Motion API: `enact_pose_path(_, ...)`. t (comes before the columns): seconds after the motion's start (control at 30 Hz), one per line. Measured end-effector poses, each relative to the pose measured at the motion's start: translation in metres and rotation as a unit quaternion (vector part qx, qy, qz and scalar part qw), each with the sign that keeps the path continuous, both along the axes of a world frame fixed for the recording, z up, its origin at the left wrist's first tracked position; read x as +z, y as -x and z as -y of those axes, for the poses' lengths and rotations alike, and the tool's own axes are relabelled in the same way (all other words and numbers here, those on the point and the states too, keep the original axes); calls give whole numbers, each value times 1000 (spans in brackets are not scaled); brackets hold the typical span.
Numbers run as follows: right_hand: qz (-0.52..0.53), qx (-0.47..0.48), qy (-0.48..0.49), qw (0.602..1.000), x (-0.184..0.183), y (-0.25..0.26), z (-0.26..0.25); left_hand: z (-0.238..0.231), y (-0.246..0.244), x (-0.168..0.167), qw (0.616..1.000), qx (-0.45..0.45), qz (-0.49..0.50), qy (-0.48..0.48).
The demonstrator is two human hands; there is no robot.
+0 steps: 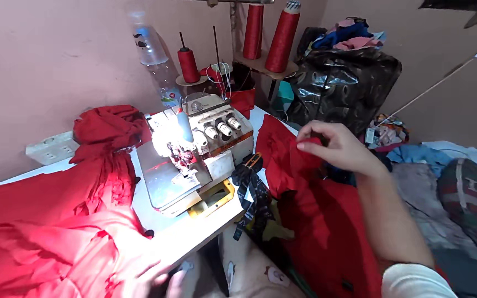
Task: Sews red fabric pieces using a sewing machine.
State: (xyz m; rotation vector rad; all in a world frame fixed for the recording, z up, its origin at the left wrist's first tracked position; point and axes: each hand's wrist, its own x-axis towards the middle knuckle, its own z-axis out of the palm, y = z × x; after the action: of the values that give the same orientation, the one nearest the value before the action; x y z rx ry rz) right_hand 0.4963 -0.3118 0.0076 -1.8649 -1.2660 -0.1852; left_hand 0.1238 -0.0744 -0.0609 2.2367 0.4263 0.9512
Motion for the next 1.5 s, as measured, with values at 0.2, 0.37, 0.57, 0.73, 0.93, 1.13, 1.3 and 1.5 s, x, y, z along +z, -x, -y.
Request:
enact_pose_path(0.2, 87, 132, -61, 985, -5, 102, -41, 47, -107, -2, 962, -226, 108, 110)
enact_pose_path(0.37, -40, 256, -156, 953, -25, 158, -77, 57, -98, -13, 933, -72, 334, 109)
enact_pose_path(0.57, -388, 463, -126, 787, -51, 208, -113, 53, -58, -16, 888, 0, 445, 116)
enact_pose_path(0.73, -425, 458, -81, 776, -57, 225, -138, 33, -40, -33, 926, 155, 341, -53)
enact_pose_path(0.93, -283, 448, -91, 843, -60, 207, -150, 18, -19, -29, 939, 153, 285, -112)
enact_pose_path(1.13, -527, 566, -27, 634, -52, 181, -142, 7, 7, 2, 901, -223, 174, 328)
enact_pose_path(1.3, -419, 563, -35, 711, -54, 162, -134, -2, 23, 28, 977, -118, -79, -160)
enact_pose_path(1.5, -91, 411, 19, 907, -48, 165, -120, -18, 35, 26, 981, -63, -106, -152)
